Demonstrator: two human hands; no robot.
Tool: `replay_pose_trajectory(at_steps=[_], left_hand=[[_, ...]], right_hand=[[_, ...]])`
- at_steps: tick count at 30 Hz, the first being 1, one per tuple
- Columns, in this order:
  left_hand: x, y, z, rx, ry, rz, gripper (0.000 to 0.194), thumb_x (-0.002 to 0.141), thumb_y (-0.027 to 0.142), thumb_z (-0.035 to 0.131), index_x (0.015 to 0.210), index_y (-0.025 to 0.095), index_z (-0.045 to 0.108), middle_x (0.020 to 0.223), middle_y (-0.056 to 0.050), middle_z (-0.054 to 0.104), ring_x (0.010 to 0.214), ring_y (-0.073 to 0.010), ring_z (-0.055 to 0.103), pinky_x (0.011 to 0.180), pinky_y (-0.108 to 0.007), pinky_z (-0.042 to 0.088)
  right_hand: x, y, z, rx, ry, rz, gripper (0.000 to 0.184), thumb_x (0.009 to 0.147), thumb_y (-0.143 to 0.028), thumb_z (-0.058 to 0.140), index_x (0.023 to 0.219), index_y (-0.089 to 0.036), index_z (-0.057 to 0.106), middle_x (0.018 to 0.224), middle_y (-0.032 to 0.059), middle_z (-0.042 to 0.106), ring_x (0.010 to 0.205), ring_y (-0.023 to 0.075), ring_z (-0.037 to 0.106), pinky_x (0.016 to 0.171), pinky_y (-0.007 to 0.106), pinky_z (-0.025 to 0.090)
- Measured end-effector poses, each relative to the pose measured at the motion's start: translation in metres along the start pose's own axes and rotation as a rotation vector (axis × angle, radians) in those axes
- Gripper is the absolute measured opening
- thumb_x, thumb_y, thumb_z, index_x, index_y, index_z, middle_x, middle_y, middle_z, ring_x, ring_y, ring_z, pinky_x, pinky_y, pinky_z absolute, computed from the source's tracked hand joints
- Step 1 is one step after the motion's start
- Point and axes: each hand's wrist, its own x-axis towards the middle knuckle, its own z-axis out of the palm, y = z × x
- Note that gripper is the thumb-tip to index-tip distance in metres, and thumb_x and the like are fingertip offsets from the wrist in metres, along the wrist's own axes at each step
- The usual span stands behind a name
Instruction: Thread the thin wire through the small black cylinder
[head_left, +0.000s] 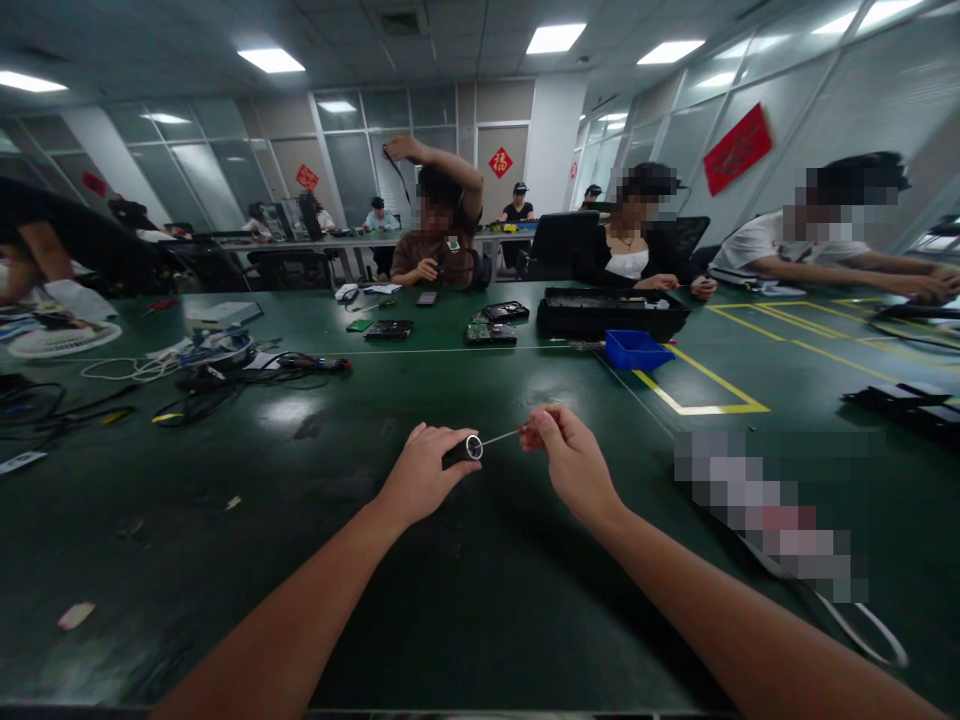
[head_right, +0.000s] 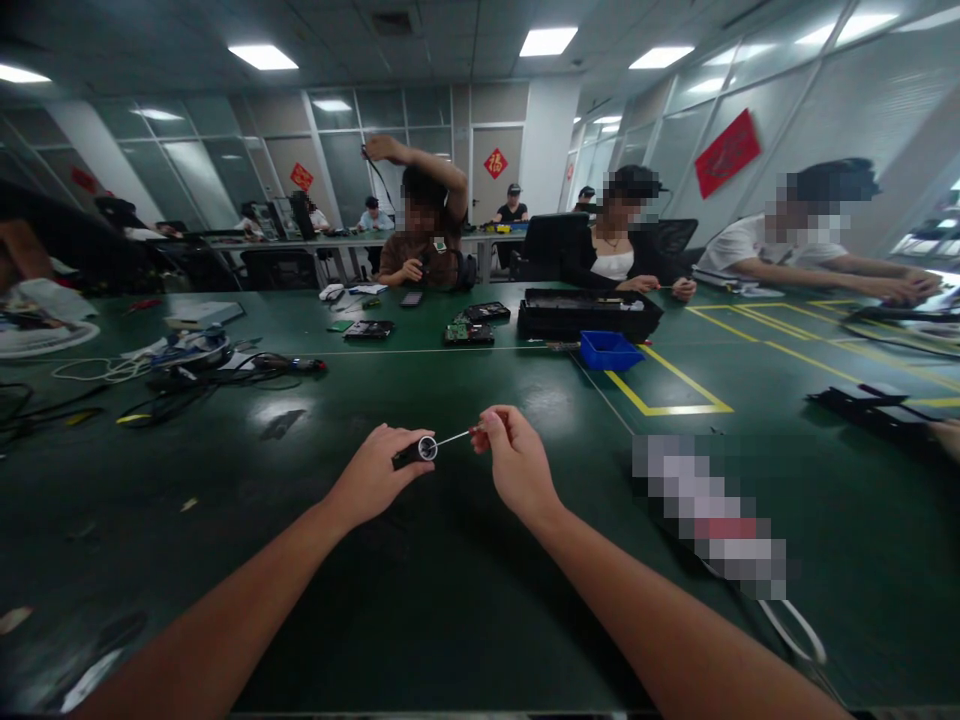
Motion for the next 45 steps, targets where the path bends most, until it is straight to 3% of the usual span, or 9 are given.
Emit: replay_pose_trajectory(at_steps=[11, 17, 25, 28, 31, 35, 41, 45], left_hand=[[0.0, 0.0, 0.0, 0.013, 0.005, 0.006, 0.039, 0.089, 0.036, 0.068, 0.127, 0.03, 0.062, 0.111, -0.002, 0.069, 0.107, -0.025, 0.059, 0.11, -0.052, 0.035], [-0.001, -0.003, 0.001, 0.004, 0.014, -0.011, 0.038, 0.089, 0.035, 0.069, 0.126, 0.028, 0.063, 0.111, -0.003, 0.069, 0.106, -0.0249, 0.059, 0.111, -0.052, 0.034], [0.0, -0.002, 0.0, 0.003, 0.009, -0.013, 0.036, 0.09, 0.034, 0.067, 0.125, 0.028, 0.064, 0.113, -0.003, 0.069, 0.107, -0.0251, 0.059, 0.11, -0.052, 0.034], [-0.001, -0.001, 0.0, 0.01, 0.003, -0.017, 0.036, 0.09, 0.036, 0.067, 0.126, 0.028, 0.064, 0.113, -0.003, 0.069, 0.106, -0.0256, 0.059, 0.11, -0.053, 0.034], [0.0, -0.001, 0.001, 0.005, -0.009, -0.018, 0.036, 0.091, 0.036, 0.066, 0.127, 0.028, 0.064, 0.114, -0.004, 0.069, 0.108, -0.0257, 0.058, 0.11, -0.053, 0.034], [0.0, -0.002, 0.001, -0.005, -0.013, -0.001, 0.036, 0.09, 0.034, 0.067, 0.126, 0.028, 0.064, 0.113, -0.003, 0.069, 0.107, -0.0245, 0.059, 0.11, -0.052, 0.033], [0.0, -0.001, 0.002, 0.003, -0.021, 0.007, 0.035, 0.09, 0.034, 0.068, 0.124, 0.028, 0.065, 0.112, -0.003, 0.07, 0.107, -0.0249, 0.059, 0.108, -0.05, 0.035], [0.0, 0.002, 0.003, -0.004, -0.04, -0.002, 0.036, 0.091, 0.036, 0.066, 0.126, 0.027, 0.064, 0.112, -0.004, 0.07, 0.106, -0.0252, 0.059, 0.109, -0.051, 0.035]], right_hand=[[0.001, -0.003, -0.001, -0.062, 0.034, 0.014, 0.029, 0.097, -0.045, 0.052, 0.096, -0.019, 0.064, 0.084, 0.0053, 0.071, 0.075, 0.0192, 0.067, 0.073, 0.036, 0.053], [-0.002, -0.011, -0.004, -0.253, 0.012, -0.012, 0.034, 0.09, -0.051, 0.061, 0.08, -0.019, 0.067, 0.061, 0.0002, 0.063, 0.057, 0.0168, 0.058, 0.057, 0.031, 0.045], [-0.004, -0.005, -0.004, -0.262, -0.134, -0.094, 0.02, 0.096, -0.029, 0.046, 0.093, -0.024, 0.064, 0.071, -0.0006, 0.063, 0.067, 0.0186, 0.061, 0.062, 0.031, 0.045], [-0.004, -0.005, -0.003, -0.265, -0.117, -0.055, 0.026, 0.099, -0.035, 0.042, 0.093, -0.024, 0.065, 0.063, -0.0019, 0.059, 0.06, 0.0183, 0.059, 0.059, 0.032, 0.046], [-0.005, -0.006, -0.001, -0.327, -0.084, -0.031, 0.034, 0.1, -0.045, 0.041, 0.096, -0.024, 0.067, 0.07, 0.0002, 0.063, 0.058, 0.0181, 0.059, 0.056, 0.032, 0.045], [-0.006, -0.003, -0.001, -0.288, -0.087, -0.05, 0.027, 0.099, -0.04, 0.043, 0.116, -0.025, 0.058, 0.082, 0.0008, 0.065, 0.065, 0.0182, 0.059, 0.06, 0.032, 0.046], [-0.006, 0.0, -0.002, -0.256, -0.094, -0.048, 0.023, 0.1, -0.04, 0.04, 0.105, -0.025, 0.057, 0.076, -0.0006, 0.059, 0.065, 0.0182, 0.056, 0.061, 0.032, 0.044], [-0.007, 0.001, 0.0, -0.229, 0.002, -0.069, 0.023, 0.099, -0.04, 0.043, 0.114, -0.025, 0.053, 0.087, 0.0023, 0.064, 0.072, 0.0196, 0.06, 0.065, 0.033, 0.046]])
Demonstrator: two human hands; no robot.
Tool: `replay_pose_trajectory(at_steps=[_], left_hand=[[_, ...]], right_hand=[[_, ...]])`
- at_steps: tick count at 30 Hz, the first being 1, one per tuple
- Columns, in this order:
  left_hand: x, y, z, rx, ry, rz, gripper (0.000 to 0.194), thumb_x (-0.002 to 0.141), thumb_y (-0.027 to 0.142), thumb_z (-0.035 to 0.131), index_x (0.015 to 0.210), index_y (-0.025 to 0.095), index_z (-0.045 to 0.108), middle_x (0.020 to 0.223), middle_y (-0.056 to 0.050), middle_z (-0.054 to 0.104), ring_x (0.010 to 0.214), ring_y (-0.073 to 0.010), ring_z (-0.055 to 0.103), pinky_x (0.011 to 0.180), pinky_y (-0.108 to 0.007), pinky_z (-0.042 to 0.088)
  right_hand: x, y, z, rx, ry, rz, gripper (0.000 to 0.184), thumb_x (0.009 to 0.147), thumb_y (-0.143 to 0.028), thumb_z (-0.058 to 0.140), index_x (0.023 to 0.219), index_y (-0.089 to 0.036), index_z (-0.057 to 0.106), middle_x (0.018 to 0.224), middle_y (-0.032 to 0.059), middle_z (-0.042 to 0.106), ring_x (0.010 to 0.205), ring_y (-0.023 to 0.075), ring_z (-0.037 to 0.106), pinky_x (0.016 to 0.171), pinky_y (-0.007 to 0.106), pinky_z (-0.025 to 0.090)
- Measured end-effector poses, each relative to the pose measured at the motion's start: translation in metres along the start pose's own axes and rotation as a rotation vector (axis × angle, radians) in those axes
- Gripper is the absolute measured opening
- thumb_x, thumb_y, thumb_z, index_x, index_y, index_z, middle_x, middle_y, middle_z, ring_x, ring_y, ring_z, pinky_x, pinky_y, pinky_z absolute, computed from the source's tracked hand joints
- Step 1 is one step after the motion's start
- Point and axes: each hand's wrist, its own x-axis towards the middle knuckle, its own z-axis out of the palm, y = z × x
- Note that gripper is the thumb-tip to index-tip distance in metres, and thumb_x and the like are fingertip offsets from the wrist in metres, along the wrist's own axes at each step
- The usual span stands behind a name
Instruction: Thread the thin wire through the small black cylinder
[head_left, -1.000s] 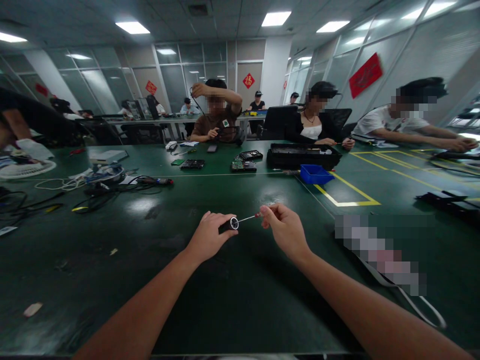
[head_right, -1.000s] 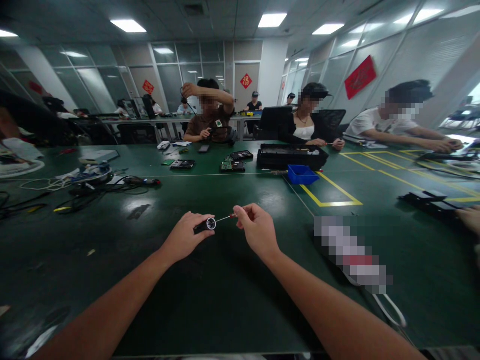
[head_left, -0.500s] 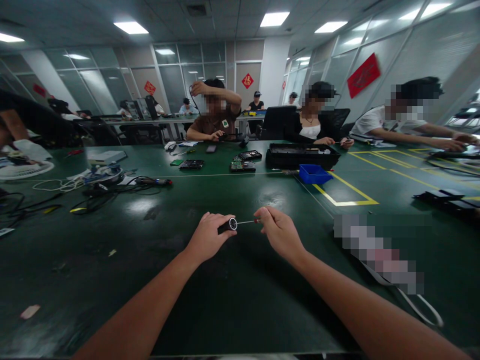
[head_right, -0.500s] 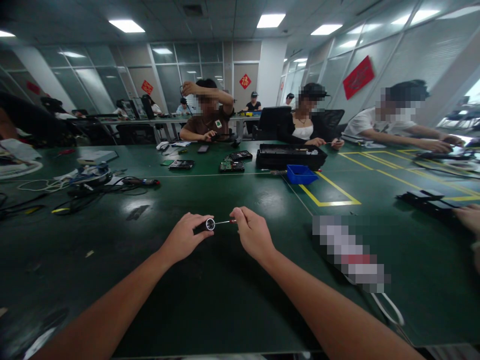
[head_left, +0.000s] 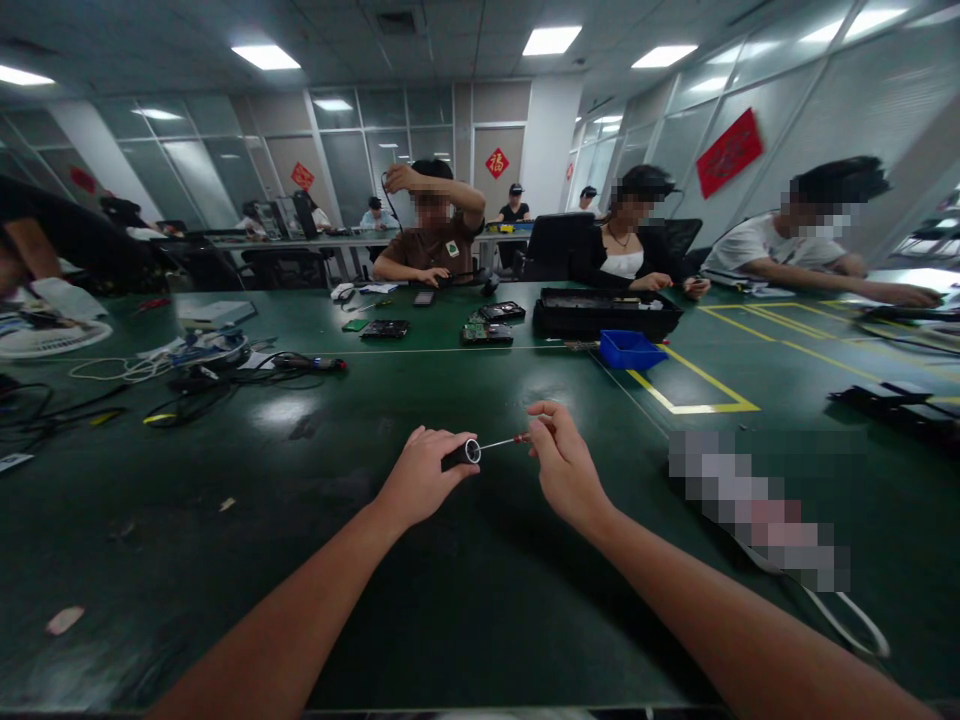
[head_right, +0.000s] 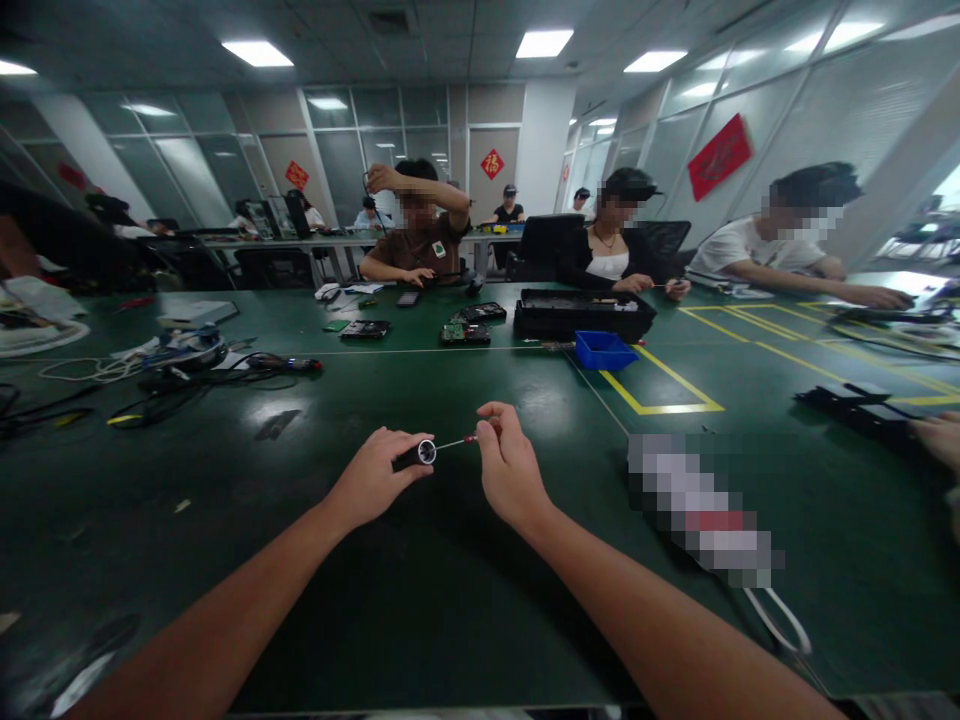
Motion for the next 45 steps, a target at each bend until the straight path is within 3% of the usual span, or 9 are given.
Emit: replay_pose_trajectory(at_steps=[4, 7, 9, 11, 15, 22, 34, 45], left_hand=[[-0.001, 0.0, -0.001, -0.001, 0.034, -0.013, 0.037, 0.09, 0.037, 0.067, 0.126, 0.029, 0.064, 0.111, -0.003, 0.069, 0.105, -0.0255, 0.059, 0.109, -0.052, 0.035], [-0.001, -0.002, -0.002, -0.027, 0.052, 0.038, 0.038, 0.09, 0.035, 0.068, 0.127, 0.031, 0.062, 0.114, -0.001, 0.069, 0.108, -0.0236, 0.059, 0.111, -0.05, 0.034], [0.0, -0.003, -0.003, -0.028, 0.054, 0.067, 0.038, 0.09, 0.035, 0.069, 0.127, 0.031, 0.062, 0.118, 0.0, 0.068, 0.112, -0.0228, 0.058, 0.113, -0.05, 0.032], [0.0, -0.004, -0.003, -0.019, 0.047, 0.064, 0.039, 0.09, 0.034, 0.068, 0.128, 0.03, 0.061, 0.12, -0.001, 0.068, 0.114, -0.0229, 0.058, 0.114, -0.051, 0.03], [0.001, -0.004, -0.003, -0.009, 0.032, 0.035, 0.039, 0.092, 0.034, 0.066, 0.129, 0.028, 0.061, 0.121, -0.004, 0.067, 0.114, -0.0247, 0.057, 0.112, -0.053, 0.033], [-0.001, -0.002, -0.002, -0.021, 0.048, 0.021, 0.039, 0.089, 0.036, 0.069, 0.128, 0.029, 0.062, 0.117, -0.003, 0.068, 0.111, -0.0247, 0.058, 0.114, -0.053, 0.031], [0.0, -0.004, -0.001, -0.009, 0.073, -0.036, 0.037, 0.089, 0.039, 0.069, 0.125, 0.027, 0.064, 0.107, -0.003, 0.069, 0.105, -0.0256, 0.059, 0.111, -0.053, 0.032], [0.0, -0.004, -0.001, -0.032, 0.039, -0.024, 0.037, 0.089, 0.036, 0.07, 0.125, 0.029, 0.065, 0.11, -0.002, 0.07, 0.105, -0.0246, 0.06, 0.112, -0.053, 0.031]], right_hand=[[0.004, 0.004, 0.004, 0.189, 0.011, 0.027, 0.021, 0.095, -0.041, 0.054, 0.106, -0.023, 0.057, 0.091, 0.0044, 0.066, 0.082, 0.0211, 0.063, 0.077, 0.037, 0.051], [0.011, 0.009, 0.003, 0.498, -0.009, 0.193, 0.022, 0.093, -0.043, 0.056, 0.095, -0.022, 0.061, 0.082, 0.0031, 0.065, 0.075, 0.0194, 0.062, 0.077, 0.038, 0.053], [0.016, 0.011, 0.001, 0.688, -0.06, 0.376, 0.024, 0.091, -0.044, 0.058, 0.084, -0.021, 0.059, 0.069, 0.0001, 0.059, 0.06, 0.0172, 0.057, 0.072, 0.04, 0.054], [0.019, 0.012, -0.001, 0.75, -0.029, 0.412, 0.022, 0.089, -0.042, 0.061, 0.082, -0.021, 0.06, 0.065, -0.0006, 0.058, 0.057, 0.0162, 0.055, 0.069, 0.038, 0.054], [0.016, 0.01, -0.001, 0.628, 0.039, 0.3, 0.023, 0.09, -0.043, 0.062, 0.087, -0.021, 0.061, 0.072, 0.0007, 0.062, 0.064, 0.0166, 0.059, 0.067, 0.034, 0.052], [0.009, 0.011, 0.004, 0.391, 0.027, 0.137, 0.027, 0.094, -0.047, 0.057, 0.097, -0.021, 0.061, 0.084, 0.0022, 0.066, 0.076, 0.0178, 0.064, 0.073, 0.036, 0.054], [0.005, 0.003, 0.003, 0.266, -0.012, 0.047, 0.025, 0.097, -0.044, 0.052, 0.097, -0.021, 0.06, 0.085, 0.0036, 0.067, 0.077, 0.0195, 0.066, 0.075, 0.038, 0.054], [0.005, -0.002, -0.002, 0.142, -0.01, 0.049, 0.029, 0.097, -0.045, 0.054, 0.099, -0.019, 0.065, 0.086, 0.0055, 0.072, 0.078, 0.0205, 0.069, 0.077, 0.038, 0.055]])
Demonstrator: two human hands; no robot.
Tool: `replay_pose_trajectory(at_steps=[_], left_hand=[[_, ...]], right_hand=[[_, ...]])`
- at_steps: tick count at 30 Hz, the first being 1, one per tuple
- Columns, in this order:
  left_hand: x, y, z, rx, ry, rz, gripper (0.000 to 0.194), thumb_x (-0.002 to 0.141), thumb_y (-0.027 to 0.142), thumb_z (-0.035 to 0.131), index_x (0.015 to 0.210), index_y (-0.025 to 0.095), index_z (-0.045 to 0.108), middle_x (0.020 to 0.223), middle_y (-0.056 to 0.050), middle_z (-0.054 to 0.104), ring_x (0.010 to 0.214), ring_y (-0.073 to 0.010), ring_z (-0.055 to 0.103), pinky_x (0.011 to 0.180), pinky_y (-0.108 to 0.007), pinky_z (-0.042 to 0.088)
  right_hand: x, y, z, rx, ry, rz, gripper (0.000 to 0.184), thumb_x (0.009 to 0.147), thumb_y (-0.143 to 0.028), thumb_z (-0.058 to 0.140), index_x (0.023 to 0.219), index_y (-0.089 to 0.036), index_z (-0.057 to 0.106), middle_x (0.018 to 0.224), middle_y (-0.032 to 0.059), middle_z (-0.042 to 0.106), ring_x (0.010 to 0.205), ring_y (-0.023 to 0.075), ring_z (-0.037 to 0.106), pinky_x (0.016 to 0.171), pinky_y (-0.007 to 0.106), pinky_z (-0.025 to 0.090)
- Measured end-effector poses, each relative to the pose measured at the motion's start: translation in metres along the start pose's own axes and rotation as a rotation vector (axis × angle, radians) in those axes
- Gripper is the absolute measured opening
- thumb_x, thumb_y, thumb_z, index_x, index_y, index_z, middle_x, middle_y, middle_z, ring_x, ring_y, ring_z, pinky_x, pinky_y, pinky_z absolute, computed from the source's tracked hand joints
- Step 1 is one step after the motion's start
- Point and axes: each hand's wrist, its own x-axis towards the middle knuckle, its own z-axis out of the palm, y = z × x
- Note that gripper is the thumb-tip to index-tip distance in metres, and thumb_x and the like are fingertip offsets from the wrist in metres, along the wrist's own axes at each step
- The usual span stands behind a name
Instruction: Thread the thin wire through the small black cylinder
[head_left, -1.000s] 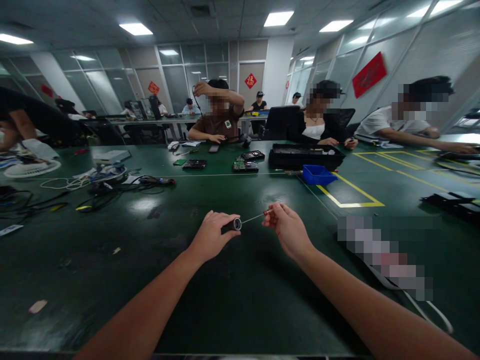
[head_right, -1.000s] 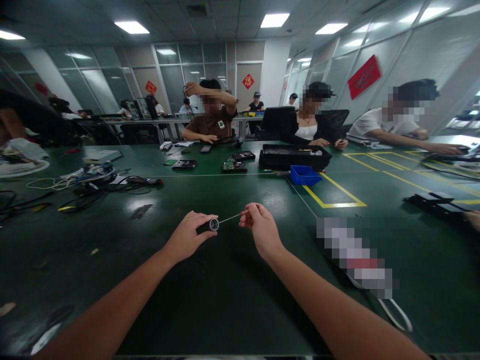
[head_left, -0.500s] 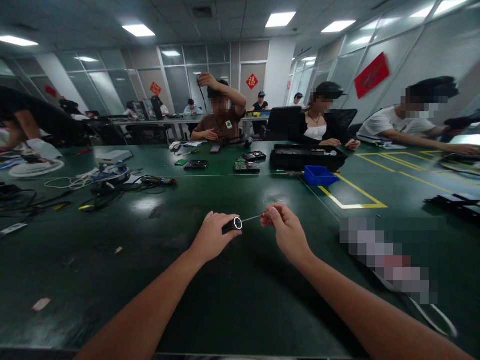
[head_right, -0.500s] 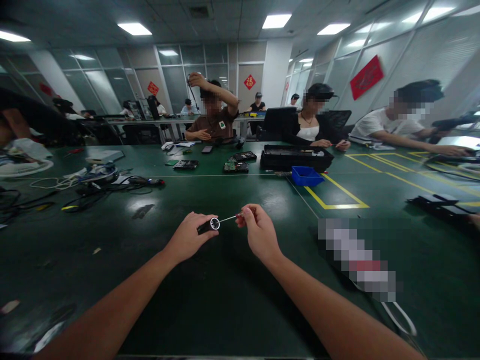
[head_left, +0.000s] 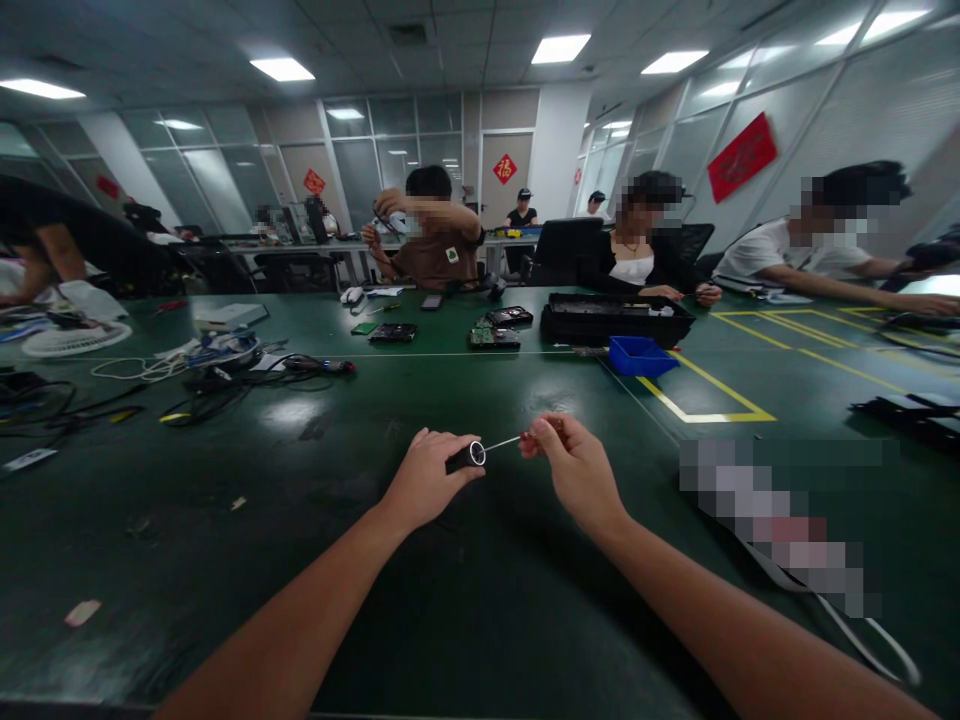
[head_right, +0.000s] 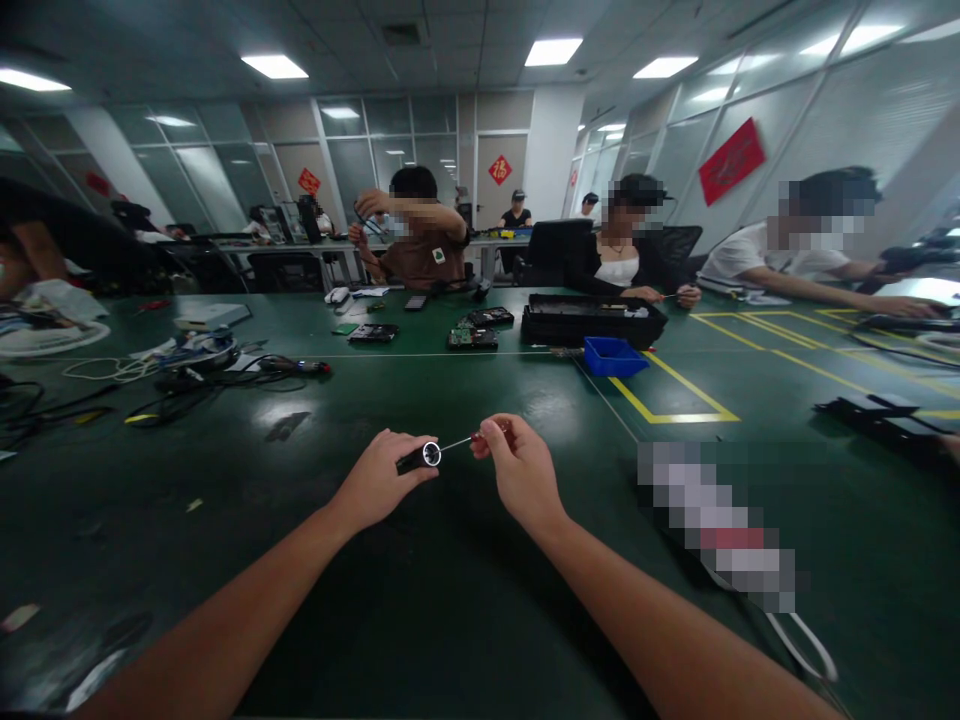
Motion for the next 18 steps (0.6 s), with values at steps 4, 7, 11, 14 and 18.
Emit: replay_pose_trajectory(at_steps=[4, 7, 11, 14, 18], left_hand=[[0.0, -0.0009, 0.0001, 0.01, 0.008, -0.008, 0.037, 0.088, 0.037, 0.07, 0.124, 0.03, 0.065, 0.11, -0.001, 0.07, 0.104, -0.0239, 0.06, 0.112, -0.053, 0.03], [0.0002, -0.0007, 0.0, 0.009, 0.008, -0.022, 0.037, 0.089, 0.037, 0.069, 0.125, 0.029, 0.065, 0.111, -0.001, 0.07, 0.105, -0.0245, 0.06, 0.111, -0.052, 0.032], [0.0001, 0.0, -0.0002, 0.001, 0.005, -0.01, 0.038, 0.088, 0.035, 0.071, 0.125, 0.029, 0.064, 0.113, -0.001, 0.07, 0.106, -0.0247, 0.059, 0.112, -0.053, 0.031], [-0.0001, -0.0006, 0.0001, -0.003, 0.009, -0.007, 0.039, 0.089, 0.036, 0.07, 0.127, 0.03, 0.063, 0.113, -0.001, 0.069, 0.106, -0.0251, 0.059, 0.111, -0.053, 0.032], [0.0003, -0.0021, 0.0006, -0.002, 0.013, -0.02, 0.039, 0.089, 0.036, 0.069, 0.127, 0.029, 0.064, 0.111, -0.002, 0.07, 0.105, -0.0254, 0.059, 0.109, -0.052, 0.034]], right_hand=[[-0.0014, -0.0027, -0.0017, -0.015, -0.015, 0.006, 0.028, 0.093, -0.046, 0.06, 0.094, -0.018, 0.067, 0.083, 0.0057, 0.074, 0.078, 0.0206, 0.07, 0.078, 0.039, 0.055], [-0.0004, 0.0, -0.0008, 0.032, -0.011, 0.019, 0.03, 0.092, -0.047, 0.062, 0.093, -0.018, 0.067, 0.085, 0.0063, 0.075, 0.079, 0.0211, 0.071, 0.078, 0.039, 0.055], [0.0032, 0.0051, 0.0014, 0.094, 0.044, 0.076, 0.032, 0.09, -0.05, 0.064, 0.09, -0.018, 0.067, 0.083, 0.0068, 0.075, 0.076, 0.0214, 0.072, 0.076, 0.039, 0.057], [0.0044, 0.0068, 0.0011, 0.075, 0.063, 0.104, 0.033, 0.09, -0.051, 0.064, 0.091, -0.018, 0.068, 0.085, 0.0071, 0.075, 0.077, 0.0219, 0.072, 0.076, 0.039, 0.057], [0.0037, 0.0053, -0.0001, 0.051, 0.033, 0.11, 0.033, 0.091, -0.05, 0.061, 0.093, -0.018, 0.068, 0.085, 0.0071, 0.074, 0.077, 0.0217, 0.071, 0.076, 0.04, 0.056]])
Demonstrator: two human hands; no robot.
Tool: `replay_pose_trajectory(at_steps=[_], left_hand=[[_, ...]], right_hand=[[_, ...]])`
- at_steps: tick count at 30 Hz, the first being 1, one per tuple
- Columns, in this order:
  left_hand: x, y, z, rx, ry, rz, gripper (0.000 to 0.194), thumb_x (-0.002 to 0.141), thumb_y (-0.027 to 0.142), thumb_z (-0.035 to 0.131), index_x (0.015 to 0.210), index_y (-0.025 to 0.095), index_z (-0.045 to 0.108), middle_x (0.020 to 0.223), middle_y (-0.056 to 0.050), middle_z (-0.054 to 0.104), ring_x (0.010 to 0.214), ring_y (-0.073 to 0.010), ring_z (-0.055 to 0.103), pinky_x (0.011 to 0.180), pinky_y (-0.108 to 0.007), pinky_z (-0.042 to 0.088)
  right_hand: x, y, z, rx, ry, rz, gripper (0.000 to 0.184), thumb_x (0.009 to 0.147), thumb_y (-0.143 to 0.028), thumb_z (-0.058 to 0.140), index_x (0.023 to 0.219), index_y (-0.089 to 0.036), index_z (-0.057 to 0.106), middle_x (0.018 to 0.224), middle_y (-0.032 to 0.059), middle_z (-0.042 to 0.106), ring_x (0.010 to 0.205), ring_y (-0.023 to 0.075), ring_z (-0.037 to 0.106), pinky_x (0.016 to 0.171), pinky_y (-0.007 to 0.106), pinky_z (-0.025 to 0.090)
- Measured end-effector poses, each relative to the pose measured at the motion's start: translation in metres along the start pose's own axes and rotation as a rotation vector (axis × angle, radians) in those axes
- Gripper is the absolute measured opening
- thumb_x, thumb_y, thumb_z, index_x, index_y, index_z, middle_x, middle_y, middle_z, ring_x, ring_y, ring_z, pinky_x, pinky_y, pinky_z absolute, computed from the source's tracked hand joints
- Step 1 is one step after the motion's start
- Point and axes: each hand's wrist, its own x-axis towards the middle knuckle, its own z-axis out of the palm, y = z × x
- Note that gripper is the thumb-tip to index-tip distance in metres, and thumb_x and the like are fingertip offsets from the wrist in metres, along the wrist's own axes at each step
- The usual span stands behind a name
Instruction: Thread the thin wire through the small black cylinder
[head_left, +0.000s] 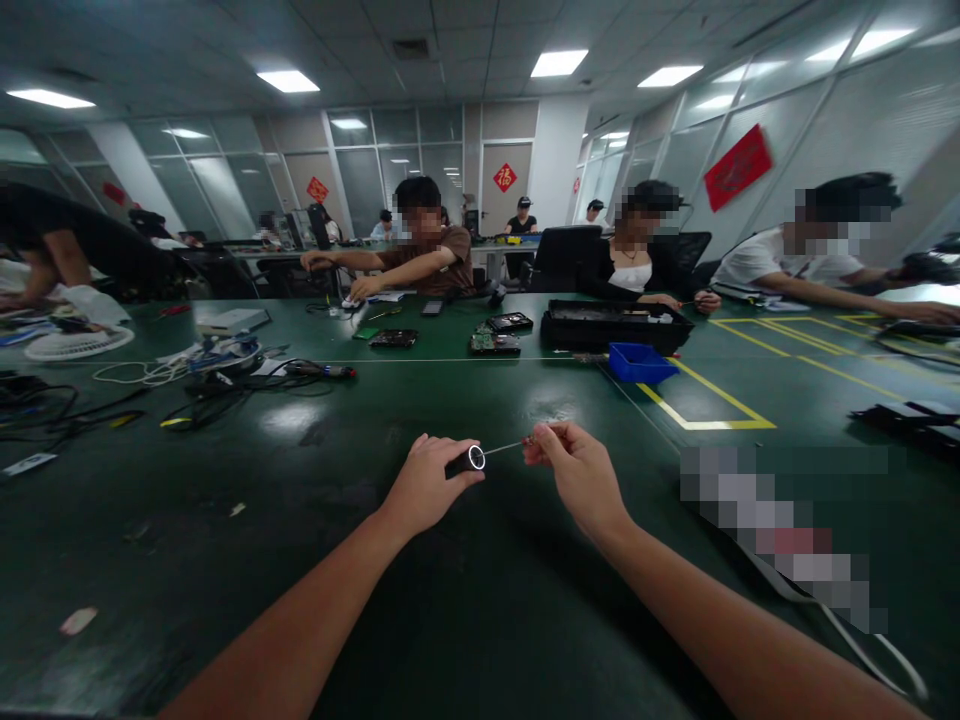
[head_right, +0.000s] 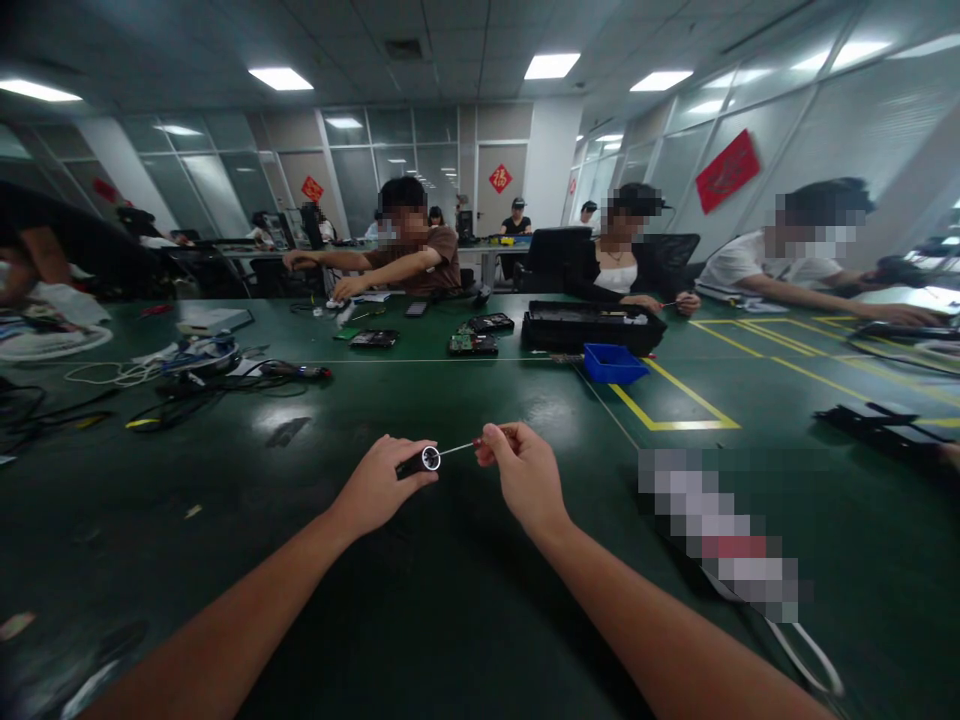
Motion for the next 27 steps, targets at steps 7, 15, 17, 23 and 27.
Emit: replay_pose_trajectory(at_steps=[7, 15, 17, 23, 27], left_hand=[[0.0001, 0.0003, -0.0004, 0.009, 0.009, 0.002, 0.038, 0.089, 0.037, 0.069, 0.126, 0.028, 0.064, 0.111, -0.003, 0.07, 0.104, -0.0253, 0.058, 0.11, -0.053, 0.032], [-0.0013, 0.0004, 0.0003, 0.006, -0.002, 0.011, 0.038, 0.09, 0.036, 0.068, 0.127, 0.029, 0.064, 0.111, -0.003, 0.069, 0.106, -0.0259, 0.059, 0.111, -0.054, 0.031], [-0.0015, 0.0012, 0.0008, 0.014, -0.012, 0.025, 0.038, 0.089, 0.036, 0.068, 0.126, 0.029, 0.064, 0.111, -0.003, 0.069, 0.106, -0.0255, 0.059, 0.111, -0.053, 0.031], [-0.0007, -0.0001, 0.002, 0.016, -0.03, 0.032, 0.037, 0.088, 0.034, 0.07, 0.124, 0.029, 0.065, 0.111, -0.003, 0.07, 0.108, -0.0245, 0.059, 0.113, -0.053, 0.029], [0.0, -0.002, 0.0027, 0.018, -0.035, 0.03, 0.037, 0.088, 0.033, 0.07, 0.124, 0.028, 0.065, 0.111, -0.003, 0.07, 0.108, -0.0242, 0.059, 0.112, -0.052, 0.03]], right_hand=[[-0.0034, -0.0078, -0.0008, -0.085, -0.06, -0.072, 0.03, 0.094, -0.046, 0.056, 0.094, -0.018, 0.066, 0.077, 0.0039, 0.07, 0.07, 0.0192, 0.066, 0.071, 0.036, 0.052], [-0.0048, -0.0083, -0.0002, -0.1, -0.103, -0.084, 0.024, 0.096, -0.036, 0.048, 0.084, -0.022, 0.063, 0.066, -0.0002, 0.062, 0.062, 0.018, 0.06, 0.06, 0.032, 0.047], [-0.0039, -0.0092, 0.0001, -0.176, -0.089, -0.044, 0.033, 0.096, -0.046, 0.046, 0.083, -0.021, 0.064, 0.063, 0.0, 0.061, 0.055, 0.0174, 0.058, 0.055, 0.032, 0.046], [-0.0046, -0.0064, 0.0009, -0.203, -0.106, -0.064, 0.032, 0.096, -0.044, 0.046, 0.117, -0.023, 0.06, 0.075, -0.0006, 0.063, 0.065, 0.0185, 0.061, 0.06, 0.033, 0.049], [-0.0051, -0.0036, 0.0003, -0.174, -0.149, -0.044, 0.031, 0.099, -0.045, 0.042, 0.113, -0.025, 0.061, 0.074, -0.0017, 0.058, 0.067, 0.0185, 0.058, 0.062, 0.032, 0.047]])
